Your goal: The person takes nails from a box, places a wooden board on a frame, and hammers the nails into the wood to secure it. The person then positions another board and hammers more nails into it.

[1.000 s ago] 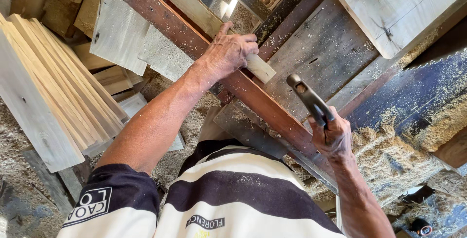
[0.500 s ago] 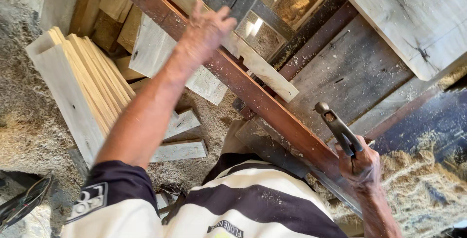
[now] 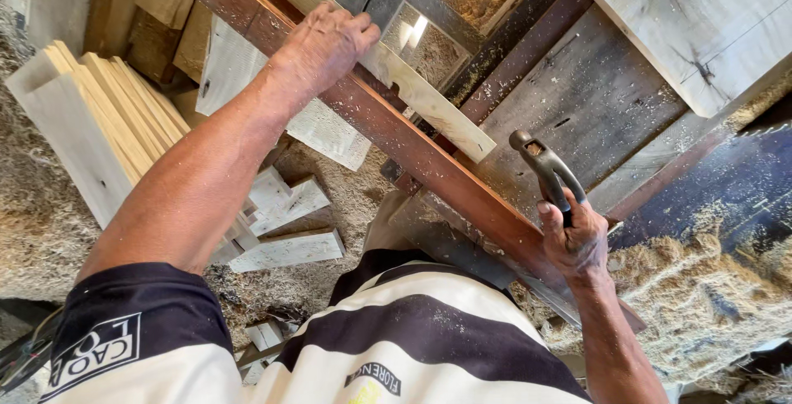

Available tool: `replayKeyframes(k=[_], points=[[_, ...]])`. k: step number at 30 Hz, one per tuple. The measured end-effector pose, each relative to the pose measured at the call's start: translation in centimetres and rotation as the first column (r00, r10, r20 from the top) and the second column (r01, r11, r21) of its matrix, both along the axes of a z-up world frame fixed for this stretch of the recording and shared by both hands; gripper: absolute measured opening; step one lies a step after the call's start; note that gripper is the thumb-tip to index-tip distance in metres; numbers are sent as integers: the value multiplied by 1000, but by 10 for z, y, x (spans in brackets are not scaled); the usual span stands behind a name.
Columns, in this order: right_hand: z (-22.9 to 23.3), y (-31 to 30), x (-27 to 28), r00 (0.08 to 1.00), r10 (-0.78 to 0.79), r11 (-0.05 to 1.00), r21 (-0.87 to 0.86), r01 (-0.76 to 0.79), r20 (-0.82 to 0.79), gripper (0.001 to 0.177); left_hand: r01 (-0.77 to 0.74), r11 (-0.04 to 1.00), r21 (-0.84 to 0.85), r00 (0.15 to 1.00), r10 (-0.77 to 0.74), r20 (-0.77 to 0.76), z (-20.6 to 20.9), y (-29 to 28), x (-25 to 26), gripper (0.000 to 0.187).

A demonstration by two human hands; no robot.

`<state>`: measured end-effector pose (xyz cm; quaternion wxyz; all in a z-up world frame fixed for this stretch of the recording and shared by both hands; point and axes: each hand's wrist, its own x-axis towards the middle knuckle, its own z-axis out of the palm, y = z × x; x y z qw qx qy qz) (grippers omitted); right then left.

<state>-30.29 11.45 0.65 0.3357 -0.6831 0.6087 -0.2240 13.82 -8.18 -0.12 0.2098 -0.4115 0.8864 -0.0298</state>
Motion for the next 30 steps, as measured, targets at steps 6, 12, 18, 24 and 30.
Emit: replayKeyframes(k=[6,12,18,24,30], points=[[1,4,-7,998,-65,994,90,64,9,51,-100,993,54,994,98,47,-2,-1,-3,26],[-1,12,-18,995,-88,996,32,87,44,49,-134,990,31,990,136,-49,-7,3,-4,28],[1,17,-21,996,-73,992,106,67,55,52,-40,995,-87,992,29,-126,21,12,-42,48],[5,8,-26,996,83,997,4,-83,34,36,112,994,17,993,-111,-47,15,59,-122,32],[0,11,-38,970,242,951,-194,-241,-17,22,-203,943,263,810,313,-496,-35,73,-125,25]])
